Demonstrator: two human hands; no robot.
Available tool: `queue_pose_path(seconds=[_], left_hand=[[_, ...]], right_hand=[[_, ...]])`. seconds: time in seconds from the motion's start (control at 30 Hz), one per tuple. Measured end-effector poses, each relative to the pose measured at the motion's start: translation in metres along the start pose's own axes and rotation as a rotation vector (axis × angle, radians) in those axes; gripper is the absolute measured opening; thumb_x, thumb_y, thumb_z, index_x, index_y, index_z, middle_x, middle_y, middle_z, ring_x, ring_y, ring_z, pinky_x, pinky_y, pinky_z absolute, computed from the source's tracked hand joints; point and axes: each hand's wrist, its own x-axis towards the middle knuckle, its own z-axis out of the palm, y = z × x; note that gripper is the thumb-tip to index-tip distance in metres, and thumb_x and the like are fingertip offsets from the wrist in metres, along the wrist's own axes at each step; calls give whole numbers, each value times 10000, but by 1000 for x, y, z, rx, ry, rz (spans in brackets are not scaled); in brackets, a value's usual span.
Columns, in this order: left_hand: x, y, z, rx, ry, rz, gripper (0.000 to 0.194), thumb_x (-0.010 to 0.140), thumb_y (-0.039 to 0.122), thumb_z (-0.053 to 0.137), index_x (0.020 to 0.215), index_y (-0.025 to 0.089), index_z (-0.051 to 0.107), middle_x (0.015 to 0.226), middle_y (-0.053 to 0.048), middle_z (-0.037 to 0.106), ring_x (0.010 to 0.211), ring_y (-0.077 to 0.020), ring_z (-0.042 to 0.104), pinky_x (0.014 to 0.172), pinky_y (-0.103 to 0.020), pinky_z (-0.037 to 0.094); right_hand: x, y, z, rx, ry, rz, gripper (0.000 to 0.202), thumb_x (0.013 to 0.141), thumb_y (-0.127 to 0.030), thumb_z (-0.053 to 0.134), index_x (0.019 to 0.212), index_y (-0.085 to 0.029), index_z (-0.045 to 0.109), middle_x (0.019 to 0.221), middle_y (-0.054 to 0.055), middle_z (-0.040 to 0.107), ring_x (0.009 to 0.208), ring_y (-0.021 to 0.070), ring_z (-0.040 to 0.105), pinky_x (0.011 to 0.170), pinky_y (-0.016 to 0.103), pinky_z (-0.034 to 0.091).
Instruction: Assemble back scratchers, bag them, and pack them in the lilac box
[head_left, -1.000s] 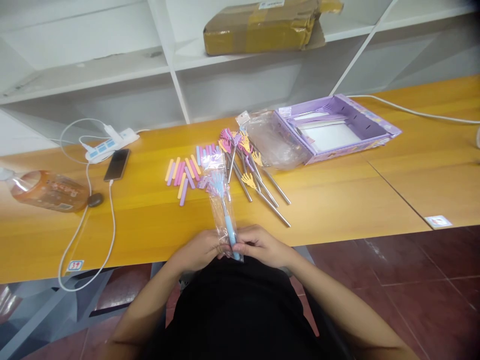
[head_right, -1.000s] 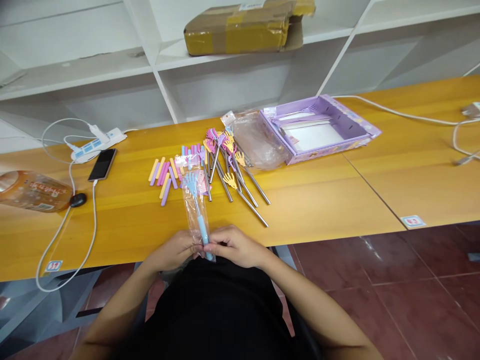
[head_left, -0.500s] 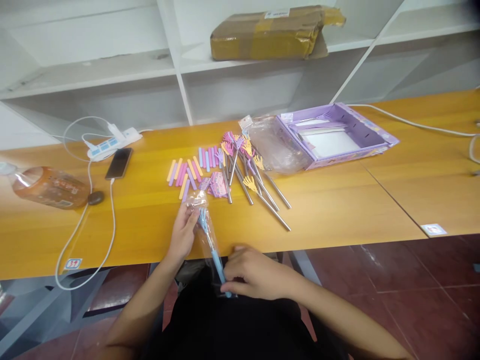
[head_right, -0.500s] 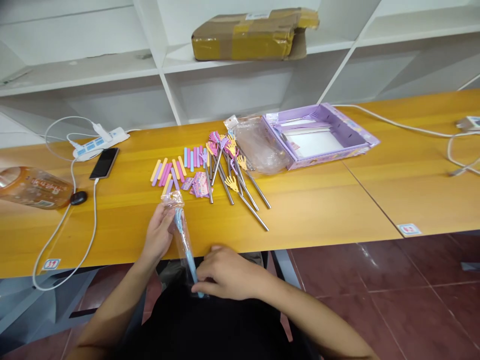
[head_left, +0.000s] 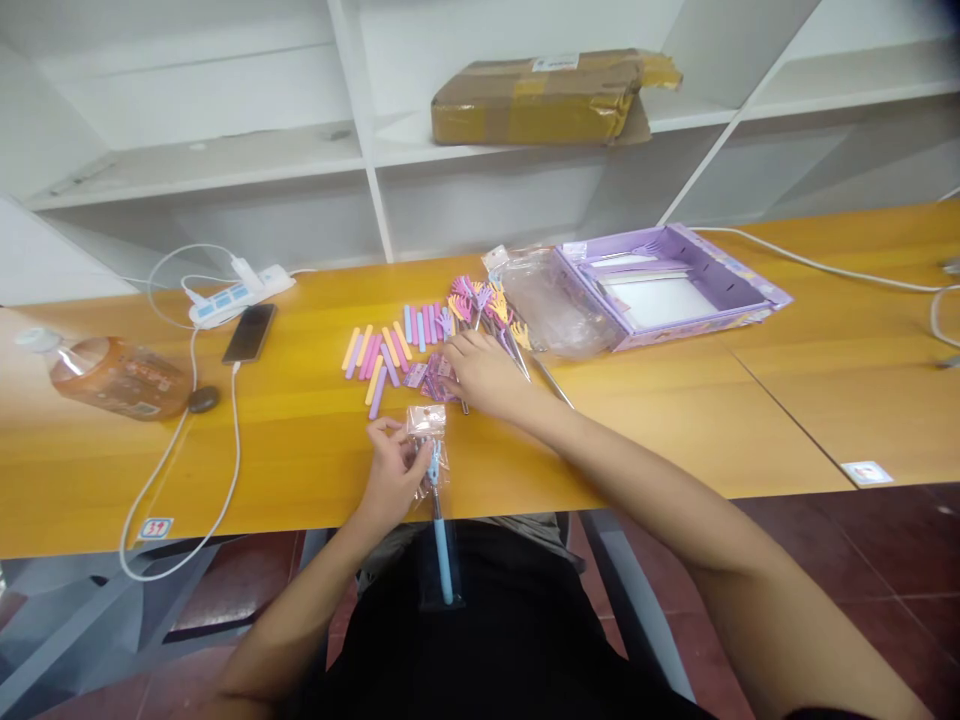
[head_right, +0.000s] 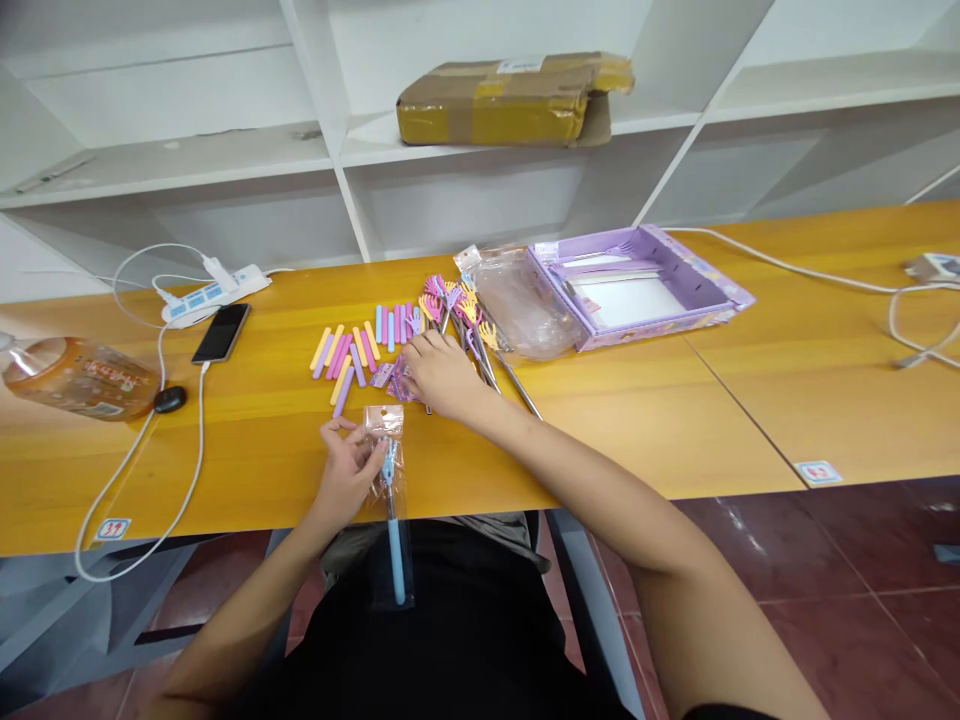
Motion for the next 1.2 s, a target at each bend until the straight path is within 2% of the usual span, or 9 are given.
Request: queue_pose_path(seconds=[0.13, 0.23, 0.47, 0.63, 0.8, 1.0, 1.2], left_hand=[[-1, -5, -3, 35, -36, 41, 482, 1021, 381, 747, 1147, 299, 290, 1061, 17, 659, 711, -96, 646, 633, -216, 528], [-2, -8, -5, 65, -63, 49, 441, 1043, 374, 714, 1164, 296, 297, 1080, 3, 657, 717, -97, 621, 653, -226, 517], [-4, -9, -7, 124, -80, 65, 387, 1059, 338, 680, 1201, 279, 325, 1120, -28, 648, 731, -100, 593, 655, -230, 476], [-3, -10, -7, 137, -92, 59, 373, 1065, 341, 669, 1211, 276, 331, 1135, -38, 647, 760, -111, 611, 676, -238, 494], [-4, -7, -7, 113, -97, 45, 381, 1061, 366, 681, 1201, 279, 338, 1127, -25, 632, 764, -113, 620, 666, -232, 494], [-5, -3, -6, 131, -105, 42, 356, 1065, 342, 670, 1201, 277, 348, 1102, -15, 637, 729, -104, 586, 653, -229, 470], [-4, -4, -6, 142, -116, 50, 321, 1081, 339, 638, 1204, 271, 350, 1095, -25, 644, 742, -114, 598, 670, -242, 477]], right_hand=[[24, 10, 17, -18, -111, -19, 269, 1023, -342, 740, 1177, -123, 769, 1196, 201, 744, 1217, 401, 556, 1154, 550, 328], [33, 16, 22, 59, -148, -3, 207, 1016, -311, 746, 1141, -152, 792, 1169, 184, 766, 1229, 396, 550, 1177, 575, 273], [34, 23, 19, 140, -158, -11, 159, 1009, -314, 796, 1134, -220, 824, 1170, 129, 772, 1214, 359, 576, 1098, 504, 330], [36, 21, 20, 190, -122, -39, 188, 1033, -234, 746, 1211, -182, 780, 1298, 150, 745, 1238, 337, 596, 1086, 463, 350], [45, 14, 31, 278, -173, -119, 199, 1069, -202, 691, 1256, -194, 759, 1271, 116, 782, 1247, 304, 621, 1069, 428, 372], [48, 12, 36, 245, -204, -71, 308, 1046, -278, 748, 1337, -176, 748, 1307, 148, 705, 1244, 323, 584, 1036, 429, 408], [52, 16, 39, 251, -197, -22, 240, 1032, -336, 760, 1184, -151, 768, 1228, 158, 679, 1216, 339, 533, 1017, 428, 400]])
